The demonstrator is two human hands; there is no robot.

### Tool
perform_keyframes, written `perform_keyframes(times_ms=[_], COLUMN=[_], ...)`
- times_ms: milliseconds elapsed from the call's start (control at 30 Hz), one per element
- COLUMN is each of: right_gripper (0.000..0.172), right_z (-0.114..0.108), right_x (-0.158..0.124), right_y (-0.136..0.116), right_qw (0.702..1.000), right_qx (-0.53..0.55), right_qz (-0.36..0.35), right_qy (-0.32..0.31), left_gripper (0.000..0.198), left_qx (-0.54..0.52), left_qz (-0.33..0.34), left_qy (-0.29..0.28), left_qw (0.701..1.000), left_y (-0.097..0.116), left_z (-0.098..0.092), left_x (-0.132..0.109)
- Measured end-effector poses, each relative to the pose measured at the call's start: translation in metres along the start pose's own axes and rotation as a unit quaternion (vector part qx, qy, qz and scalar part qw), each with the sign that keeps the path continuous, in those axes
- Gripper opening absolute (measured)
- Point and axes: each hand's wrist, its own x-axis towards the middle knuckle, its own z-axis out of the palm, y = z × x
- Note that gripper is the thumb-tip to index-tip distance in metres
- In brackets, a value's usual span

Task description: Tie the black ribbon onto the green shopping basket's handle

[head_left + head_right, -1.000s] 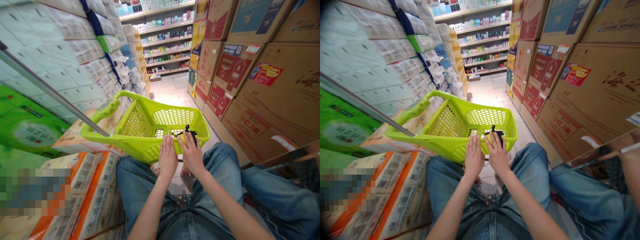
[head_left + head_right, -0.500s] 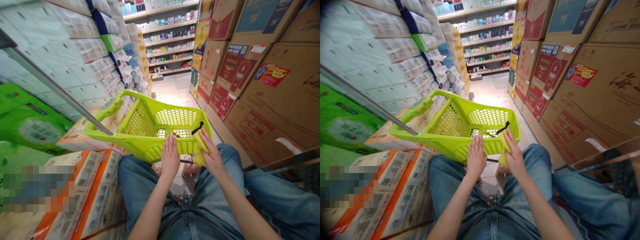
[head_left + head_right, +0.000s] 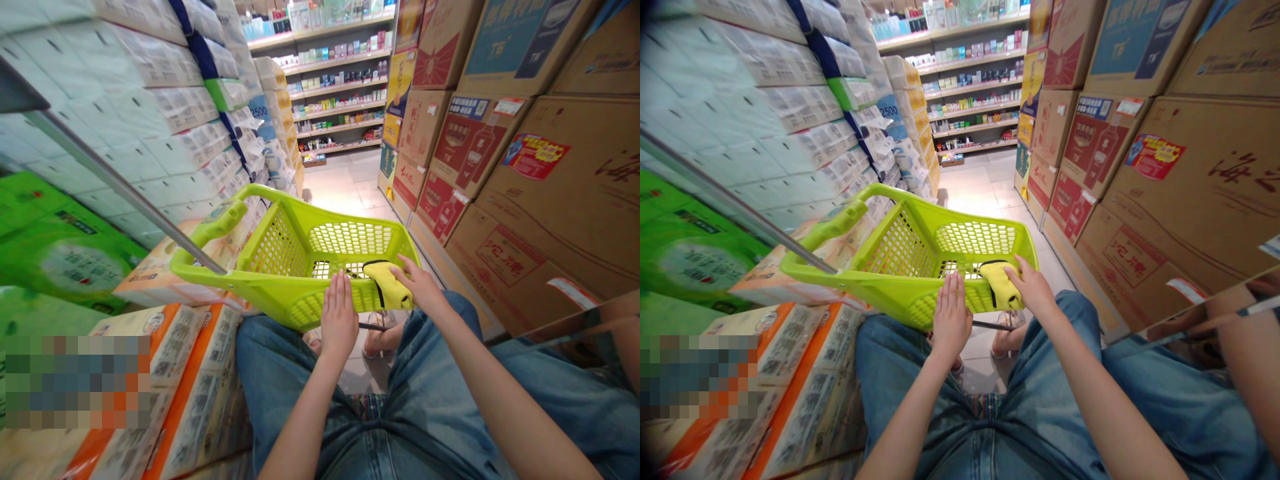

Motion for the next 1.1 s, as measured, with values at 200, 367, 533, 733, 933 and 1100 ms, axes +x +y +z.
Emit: perform_keyframes(times_ms=[200,367,533,733,933,1100], right_gripper=[0.040,0.039,0.035,0.058,0.058,0.075], right_z=[-0.006,0.014,0.029,0.049,0.053,0.037], right_x=[-0.018,-0.026,-0.033,-0.039,-0.044,-0.047], right_y=[-0.011,-0.033,-0.056,-0.054,-0.026,0.010], right_qw=[0.957,0.957,0.947,0.931,0.933,0.927], right_qx=[-0.212,-0.186,-0.289,-0.344,-0.295,-0.257], right_qz=[-0.186,-0.222,-0.129,-0.116,-0.191,-0.259], right_qy=[0.073,-0.022,-0.046,0.019,0.076,0.089], left_gripper=[0.085,0.084,0.083,0.084,0.085,0.085], left_qx=[-0.001,0.004,-0.001,0.000,-0.009,-0.018], left_qz=[0.002,0.001,-0.004,-0.002,0.000,0.001], left_qy=[0.004,0.004,0.002,-0.005,-0.004,-0.003], left_qw=[1.000,1.000,1.000,1.000,1.000,1.000], left_y=[0.000,0.000,0.000,0.000,0.001,0.000], left_z=[0.001,0.003,0.004,0.004,0.003,0.003], left_x=[0.000,0.000,-0.001,0.000,-0.001,-0.002])
